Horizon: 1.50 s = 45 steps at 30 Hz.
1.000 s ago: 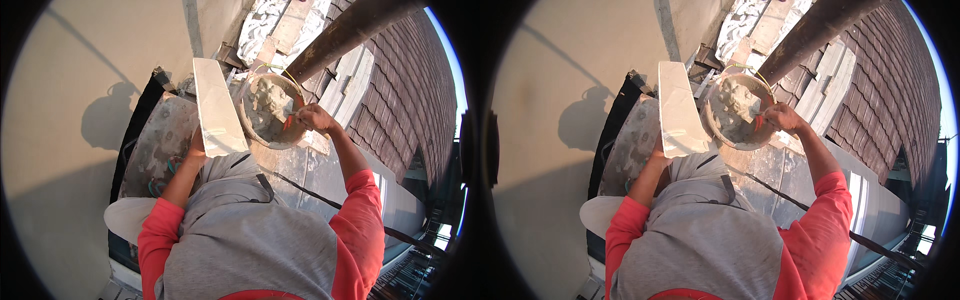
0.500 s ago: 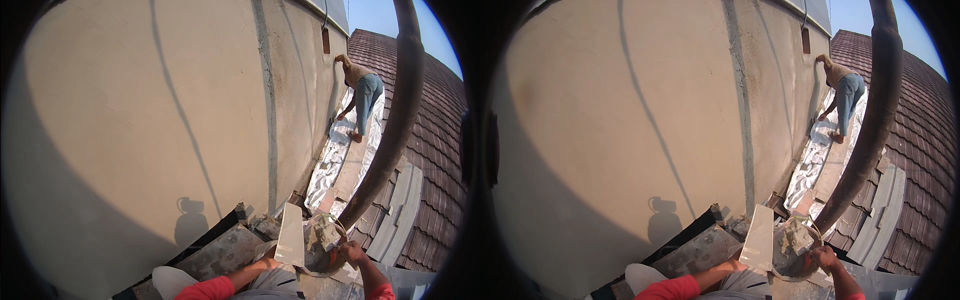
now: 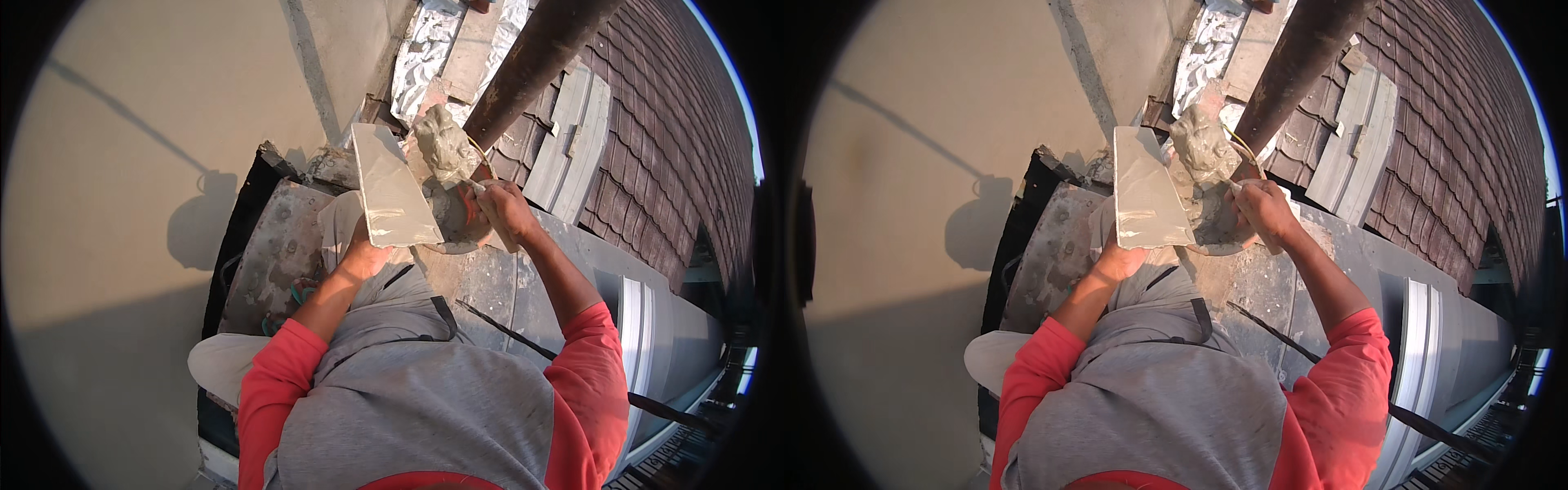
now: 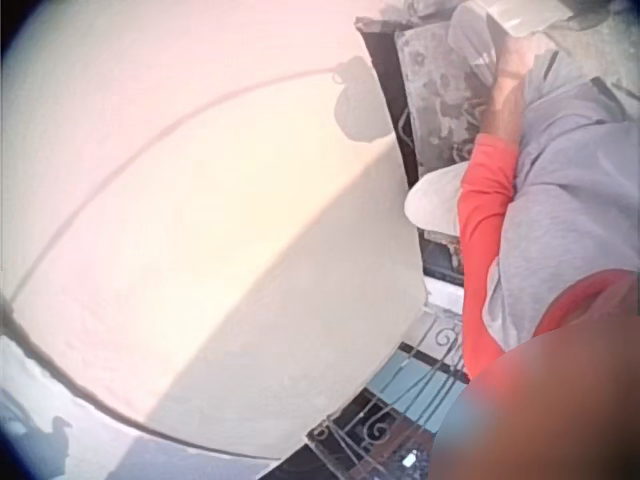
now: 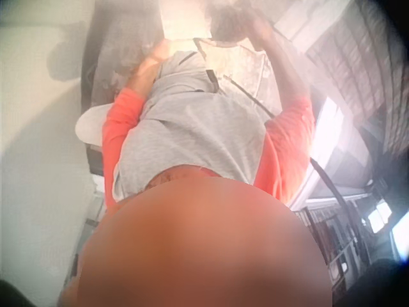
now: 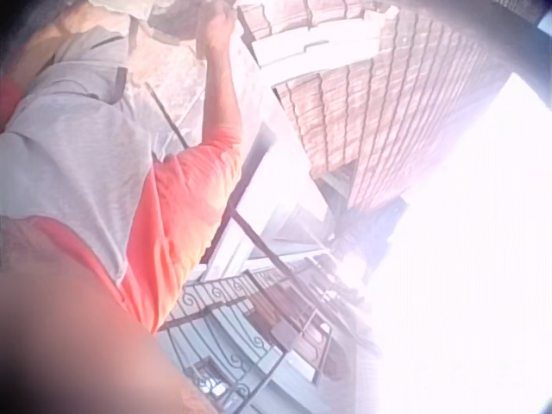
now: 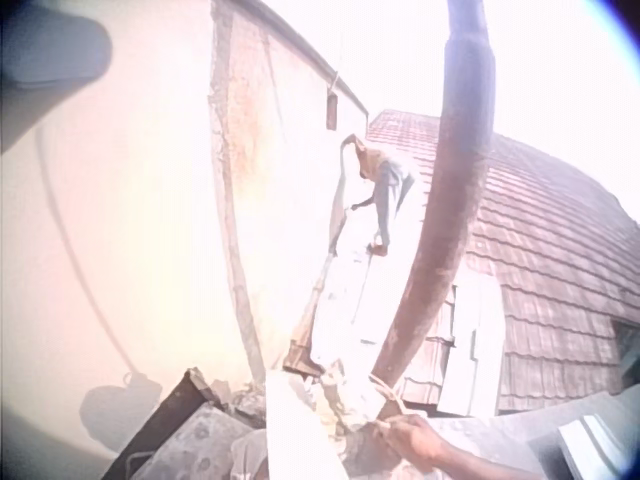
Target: The person applies plaster to a wall using a trowel and a hawk, smoothing the surface in repeated strokes. The person periodically scoops plaster from a bucket onto the hawk and continues spreading it across the wall.
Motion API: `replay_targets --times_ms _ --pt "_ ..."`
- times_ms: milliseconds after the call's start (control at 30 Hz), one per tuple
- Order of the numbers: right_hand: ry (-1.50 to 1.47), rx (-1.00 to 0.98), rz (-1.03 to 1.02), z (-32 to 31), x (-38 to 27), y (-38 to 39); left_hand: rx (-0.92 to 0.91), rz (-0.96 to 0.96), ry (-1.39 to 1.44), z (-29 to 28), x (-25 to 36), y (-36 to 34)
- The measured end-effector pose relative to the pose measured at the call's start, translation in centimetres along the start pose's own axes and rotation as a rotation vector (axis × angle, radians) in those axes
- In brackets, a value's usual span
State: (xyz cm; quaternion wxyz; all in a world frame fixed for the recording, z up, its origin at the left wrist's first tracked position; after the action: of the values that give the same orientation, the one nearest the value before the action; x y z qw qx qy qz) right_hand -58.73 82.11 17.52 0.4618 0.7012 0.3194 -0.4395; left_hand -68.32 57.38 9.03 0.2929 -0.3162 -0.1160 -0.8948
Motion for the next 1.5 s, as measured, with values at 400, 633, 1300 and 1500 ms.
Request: replay_targets --times_ms 400,633,1300,1500 --pt "0.620 0.497 -0.678 4.9 -3.3 4.1 -0.108 -0.144 0.103 5.4 -0.6 -2.6" --pt "0.747 0.517 -0.805 4.5 -1.7 3.8 -0.089 -0.170 0.279 4.3 -2.7 -1.9" --pt "0.789 0.527 -0.676 -2.4 2.5 4.2 -0.099 -0.100 0.268 0.5 -0.5 -0.8" --pt "1.062 0.332 -0.393 -2.1 1.4 1.8 -0.129 -0.027 0.261 -0.2 1.6 -0.6"
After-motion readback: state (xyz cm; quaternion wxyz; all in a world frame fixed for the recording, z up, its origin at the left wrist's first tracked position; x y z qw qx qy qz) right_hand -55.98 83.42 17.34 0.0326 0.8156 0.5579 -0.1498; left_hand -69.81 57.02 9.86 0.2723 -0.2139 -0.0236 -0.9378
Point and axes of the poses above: each hand's wrist, its own y-axis away from the middle knuckle, its own z-axis out of the palm, x = y × z, the point moved 7 cm from there along -y, towards the middle knuckle, and after that the axes turned 2 degrees about x, right-handed, at the moved point
